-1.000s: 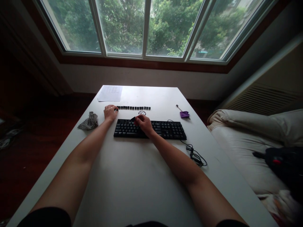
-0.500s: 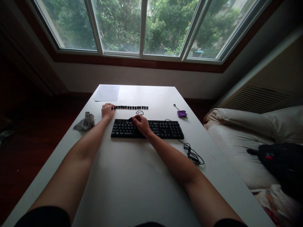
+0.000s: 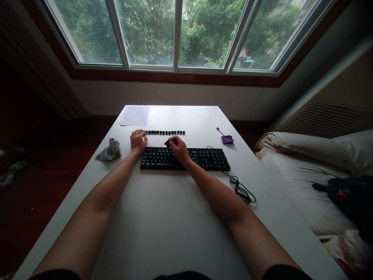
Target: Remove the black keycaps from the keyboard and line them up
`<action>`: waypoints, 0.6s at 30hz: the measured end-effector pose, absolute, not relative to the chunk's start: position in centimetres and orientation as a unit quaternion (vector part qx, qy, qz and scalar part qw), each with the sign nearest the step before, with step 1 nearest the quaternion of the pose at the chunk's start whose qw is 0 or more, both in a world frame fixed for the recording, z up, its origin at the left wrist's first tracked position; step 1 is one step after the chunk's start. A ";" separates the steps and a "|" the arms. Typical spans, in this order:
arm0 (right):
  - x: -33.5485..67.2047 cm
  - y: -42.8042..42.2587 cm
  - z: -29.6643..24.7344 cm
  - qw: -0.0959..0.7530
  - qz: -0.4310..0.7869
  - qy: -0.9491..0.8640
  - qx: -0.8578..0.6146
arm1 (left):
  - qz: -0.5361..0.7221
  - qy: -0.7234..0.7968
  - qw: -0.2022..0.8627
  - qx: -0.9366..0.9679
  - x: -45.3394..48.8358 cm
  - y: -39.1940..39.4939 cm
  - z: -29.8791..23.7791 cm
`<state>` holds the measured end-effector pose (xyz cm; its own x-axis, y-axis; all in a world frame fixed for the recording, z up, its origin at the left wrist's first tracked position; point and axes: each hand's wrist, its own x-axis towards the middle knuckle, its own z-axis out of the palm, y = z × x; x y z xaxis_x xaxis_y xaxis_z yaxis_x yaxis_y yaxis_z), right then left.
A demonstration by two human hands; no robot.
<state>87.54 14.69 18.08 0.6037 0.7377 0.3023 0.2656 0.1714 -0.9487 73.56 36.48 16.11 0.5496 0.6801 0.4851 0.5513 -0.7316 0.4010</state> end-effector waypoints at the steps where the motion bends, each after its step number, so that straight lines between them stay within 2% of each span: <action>1: 87.6 14.8 18.2 0.641 0.176 -0.415 -0.622 | 0.321 0.347 0.108 0.874 73.4 36.3 16.0; 9: 87.0 15.1 19.3 0.591 0.110 -0.468 -0.648 | 0.380 0.452 0.190 0.785 71.7 34.5 15.2; 13: 87.3 15.8 19.7 0.560 0.129 -0.479 -0.664 | 0.345 0.411 0.301 0.789 71.2 33.0 15.2; 18: 88.3 17.5 20.7 0.491 0.143 -0.518 -0.685 | 0.317 0.396 0.315 0.802 71.0 32.9 15.3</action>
